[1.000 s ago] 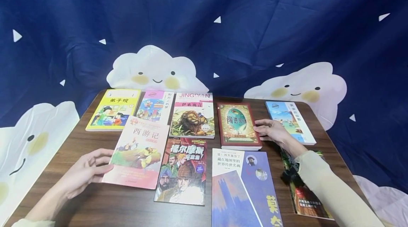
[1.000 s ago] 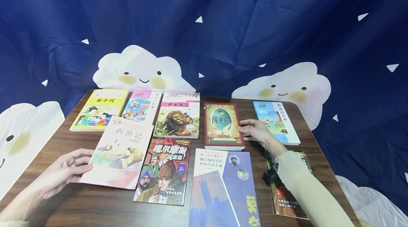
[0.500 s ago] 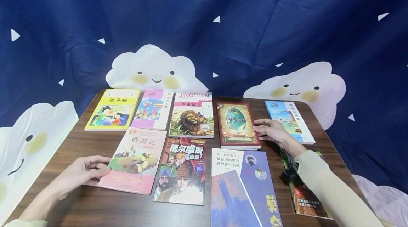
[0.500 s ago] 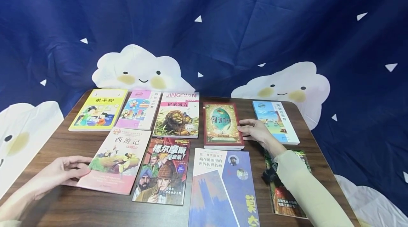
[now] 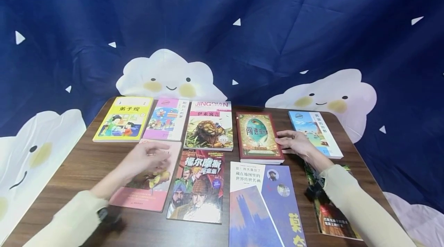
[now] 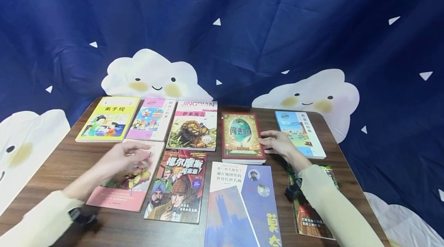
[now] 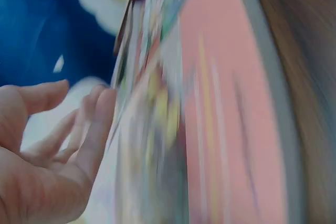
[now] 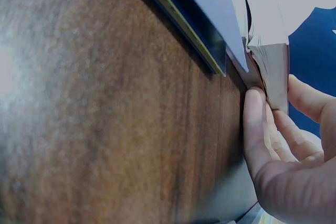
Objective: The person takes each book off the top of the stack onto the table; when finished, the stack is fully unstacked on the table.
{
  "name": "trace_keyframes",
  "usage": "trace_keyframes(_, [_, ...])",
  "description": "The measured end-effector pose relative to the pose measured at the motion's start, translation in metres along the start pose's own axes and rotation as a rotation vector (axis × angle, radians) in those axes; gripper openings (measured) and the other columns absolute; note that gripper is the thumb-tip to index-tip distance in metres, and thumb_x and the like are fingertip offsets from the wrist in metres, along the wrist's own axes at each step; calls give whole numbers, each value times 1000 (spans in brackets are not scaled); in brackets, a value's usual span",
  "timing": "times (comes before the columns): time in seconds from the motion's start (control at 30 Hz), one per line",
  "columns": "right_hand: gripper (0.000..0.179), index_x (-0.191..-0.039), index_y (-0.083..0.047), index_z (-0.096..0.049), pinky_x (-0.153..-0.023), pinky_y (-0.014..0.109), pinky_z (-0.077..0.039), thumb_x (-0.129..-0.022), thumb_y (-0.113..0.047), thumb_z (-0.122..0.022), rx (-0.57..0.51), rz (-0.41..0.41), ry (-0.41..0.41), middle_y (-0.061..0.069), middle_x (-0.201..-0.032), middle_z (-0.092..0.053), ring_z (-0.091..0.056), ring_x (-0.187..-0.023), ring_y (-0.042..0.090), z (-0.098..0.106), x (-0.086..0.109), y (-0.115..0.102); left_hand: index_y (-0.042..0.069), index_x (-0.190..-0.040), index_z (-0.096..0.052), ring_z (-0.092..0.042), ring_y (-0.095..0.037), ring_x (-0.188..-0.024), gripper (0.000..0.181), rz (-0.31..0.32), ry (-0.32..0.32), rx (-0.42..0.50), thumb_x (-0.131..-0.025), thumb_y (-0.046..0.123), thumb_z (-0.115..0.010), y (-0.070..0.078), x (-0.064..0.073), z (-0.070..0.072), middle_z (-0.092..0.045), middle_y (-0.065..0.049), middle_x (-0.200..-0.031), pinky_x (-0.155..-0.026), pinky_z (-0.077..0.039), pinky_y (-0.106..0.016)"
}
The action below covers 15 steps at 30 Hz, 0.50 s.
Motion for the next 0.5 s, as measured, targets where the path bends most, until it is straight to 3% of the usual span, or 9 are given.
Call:
trace_keyframes(0.13, [67,-157,3,-41,-82,26,-68,-104,-26,-69,5,6,-5,-13,-100,-73,-73,-90,9,0,0,0,-3,-144,-57,-79,-28,-92,48,-51,-67,63,-101,15,-70,21,-29,-52,-73,-27,-121,-83,-71,-40])
trace_keyframes(0.23, [68,-157,3,-41,-82,26,-68,-104,-28,-69,7,8,-6,-13,-100,-73,-73,-90,9,0,0,1,-3,-143,-58,-78,-25,-92,46,-30,-101,140,-101,12,-70,31,-46,-87,-71,-26,-124,-86,-71,-39])
trace_keyframes(0.37, [68,-158,3,-41,-82,26,-68,-104,-28,-69,7,10,-5,-14,-101,-73,-73,-90,9,0,1,1,-1,-143,-58,-78,-22,-89,45,10,-119,237,-102,12,-70,41,-64,-122,-70,-24,-123,-85,-71,-38])
trace_keyframes(0.5, [68,-158,3,-40,-81,26,-68,-104,-27,-69,4,12,-6,-14,-101,-73,-73,-90,9,-1,0,1,-1,-145,-56,-79,-25,-92,46,20,-158,281,-102,9,-69,48,-77,-148,-70,-25,-125,-83,-71,-38])
Point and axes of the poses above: each hand's wrist, its own x-axis away from the middle knuckle, its own z-axis out of the back of the hand, y = z × x, the point moved 10 cm from there along -x, towards the middle knuckle
